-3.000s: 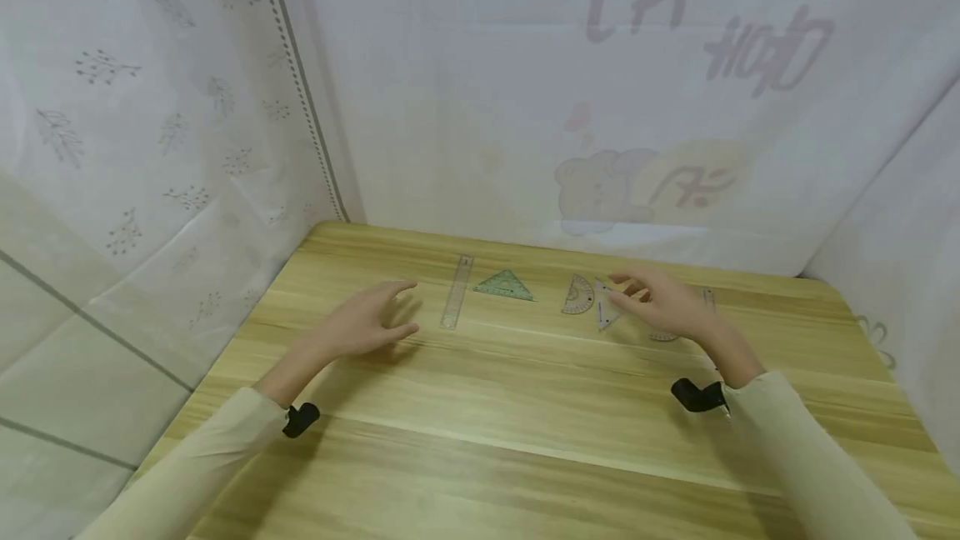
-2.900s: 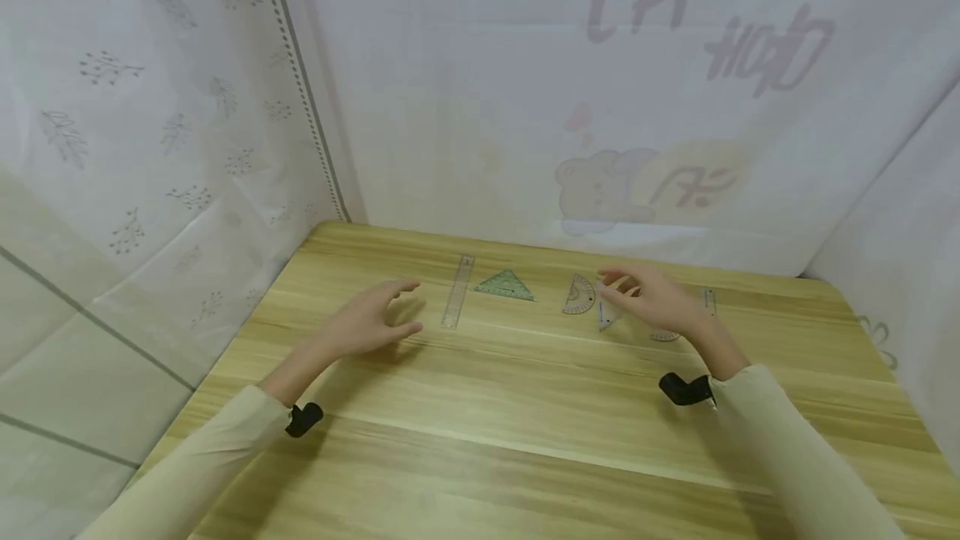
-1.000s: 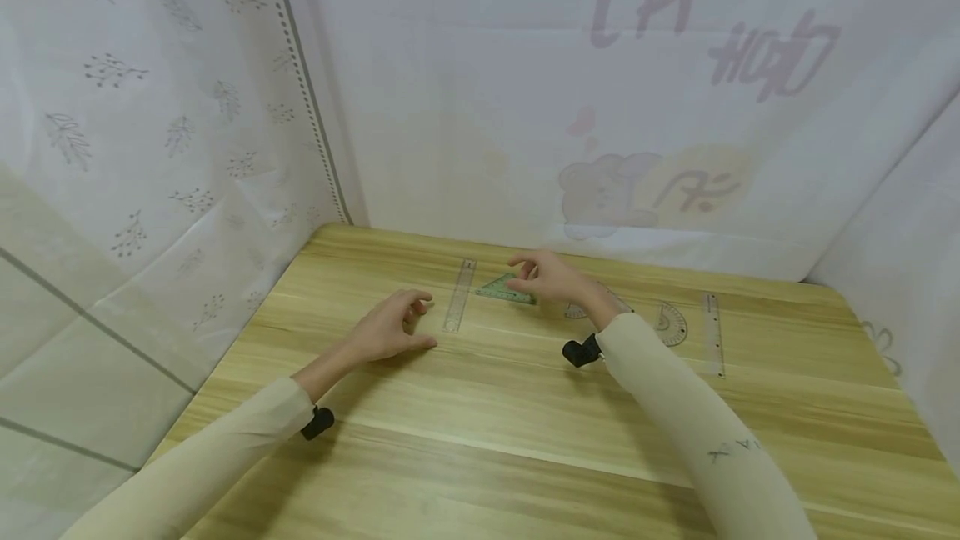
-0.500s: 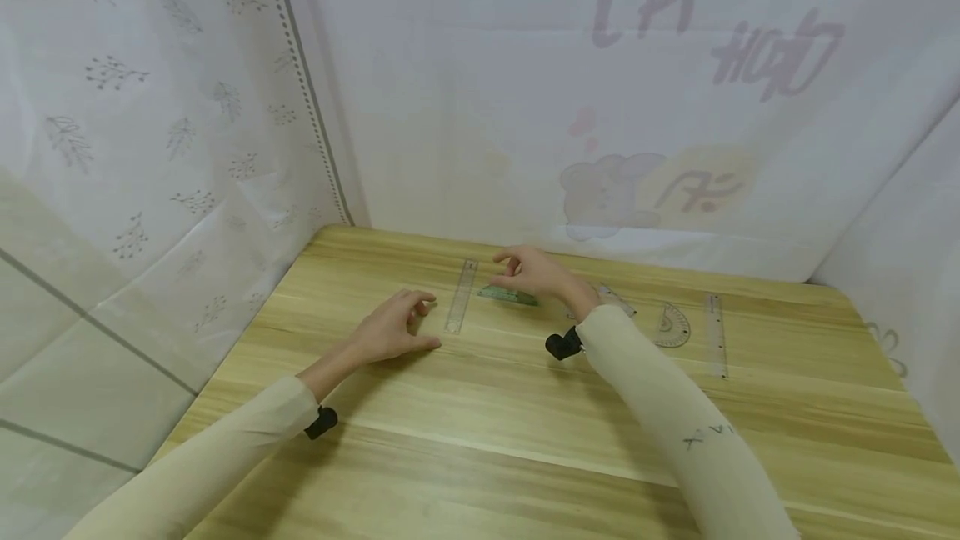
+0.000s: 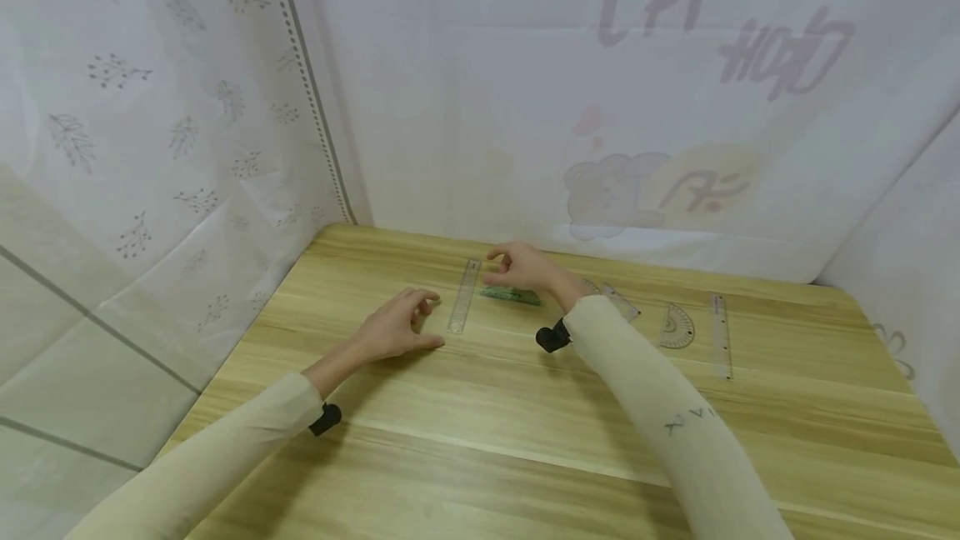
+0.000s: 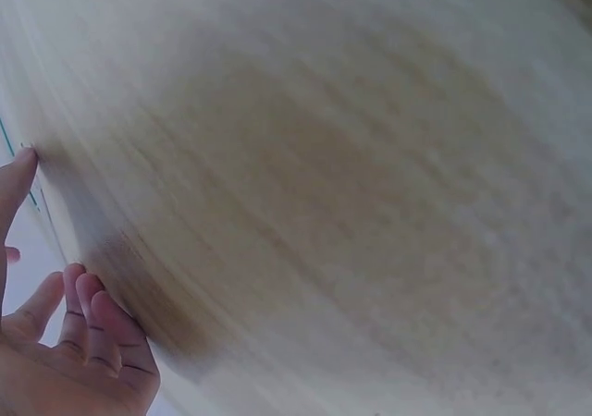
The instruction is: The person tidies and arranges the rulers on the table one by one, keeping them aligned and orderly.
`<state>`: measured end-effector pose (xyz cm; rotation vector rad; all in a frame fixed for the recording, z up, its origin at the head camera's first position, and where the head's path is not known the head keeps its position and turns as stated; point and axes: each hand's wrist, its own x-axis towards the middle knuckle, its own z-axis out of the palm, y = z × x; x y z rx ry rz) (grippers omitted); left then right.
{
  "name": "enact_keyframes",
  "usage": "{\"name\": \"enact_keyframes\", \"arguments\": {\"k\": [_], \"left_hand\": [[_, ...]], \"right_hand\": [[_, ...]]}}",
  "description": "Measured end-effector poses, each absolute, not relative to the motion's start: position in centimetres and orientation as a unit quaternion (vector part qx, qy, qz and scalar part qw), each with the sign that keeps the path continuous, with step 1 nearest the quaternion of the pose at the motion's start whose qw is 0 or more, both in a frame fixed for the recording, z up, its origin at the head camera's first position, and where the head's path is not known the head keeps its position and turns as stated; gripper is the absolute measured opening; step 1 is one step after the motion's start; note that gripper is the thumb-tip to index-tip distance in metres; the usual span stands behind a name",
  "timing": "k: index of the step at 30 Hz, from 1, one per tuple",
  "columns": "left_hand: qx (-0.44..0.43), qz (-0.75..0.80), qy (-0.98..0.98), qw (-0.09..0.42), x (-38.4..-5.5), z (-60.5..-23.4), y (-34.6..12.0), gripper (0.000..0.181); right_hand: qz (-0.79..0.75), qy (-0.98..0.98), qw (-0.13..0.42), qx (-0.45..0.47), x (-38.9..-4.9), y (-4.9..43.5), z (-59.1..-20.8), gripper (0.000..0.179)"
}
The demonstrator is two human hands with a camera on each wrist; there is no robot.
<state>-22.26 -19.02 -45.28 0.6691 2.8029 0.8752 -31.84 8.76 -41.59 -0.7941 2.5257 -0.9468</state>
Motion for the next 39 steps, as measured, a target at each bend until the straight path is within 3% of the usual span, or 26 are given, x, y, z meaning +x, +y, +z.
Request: {"name": "enact_keyframes", "arguments": {"k": [39], "left_hand": [[0.210,0.282,0.934,0.065,-23.2,-45.6,-17.8,0.074]], "right_hand": [[-0.307,0.905,0.160,-0.249,-34.3,6.0,-43.0,0.070]]}}
